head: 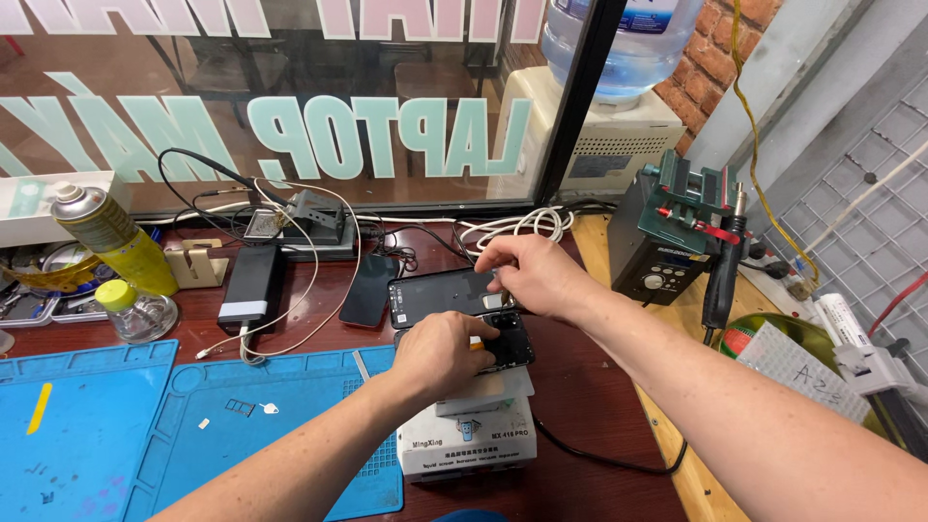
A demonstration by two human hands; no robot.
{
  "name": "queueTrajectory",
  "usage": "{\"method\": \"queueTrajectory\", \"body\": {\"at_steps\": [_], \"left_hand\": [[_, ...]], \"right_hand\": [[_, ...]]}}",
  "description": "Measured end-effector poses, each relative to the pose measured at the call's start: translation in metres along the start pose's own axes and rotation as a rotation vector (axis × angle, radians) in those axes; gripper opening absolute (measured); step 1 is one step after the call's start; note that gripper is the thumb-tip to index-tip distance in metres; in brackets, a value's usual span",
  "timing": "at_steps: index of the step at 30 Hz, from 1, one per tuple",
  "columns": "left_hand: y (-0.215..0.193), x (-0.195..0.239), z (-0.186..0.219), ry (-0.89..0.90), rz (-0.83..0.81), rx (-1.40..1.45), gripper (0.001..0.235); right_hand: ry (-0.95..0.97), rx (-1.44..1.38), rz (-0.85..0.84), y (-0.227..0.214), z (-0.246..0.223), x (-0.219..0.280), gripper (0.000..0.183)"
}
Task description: The person uses a metal prying tool to open the back cover of a smartphone, then uses a screwdriver to remove screws from the internal frame. They use tweezers to handle small components and connectors inside the device, working on the motherboard area.
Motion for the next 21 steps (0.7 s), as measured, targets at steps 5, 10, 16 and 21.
{"method": "queueTrajectory", "body": {"at_steps": [5, 10, 16, 21], "left_hand": [[0.0, 0.0, -0.001, -0.011, -0.006, 0.014, 0.042], [0.001, 0.0, -0.002, -0.016, -0.006, 0.014, 0.041], [0.001, 0.0, -0.003, -0.013, 0.002, 0.005, 0.041], [0.001, 0.0, -0.002, 0.007, 0.012, 0.022, 0.041]], "right_hand": [[0.061, -0.036, 0.008, -0.001, 0.005, 0.003, 0.027], [-0.201, 0.236, 0.087, -0.01, -0.027, 0.01, 0.027], [-0.125, 0.178, 0.032, -0.001, -0.022, 0.009, 0.035], [-0.151, 0.242, 0.046, -0.002, -0.022, 0.007, 0.032]]}}
Point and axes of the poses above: each hand's wrist, its own x-axis away from the middle knuckle, its own y-axis out of the palm, z = x × y, the point moved 10 cm from there along -x, towards the middle knuckle, and after that the axes turned 9 degrees about z, right-handed, at the moved point
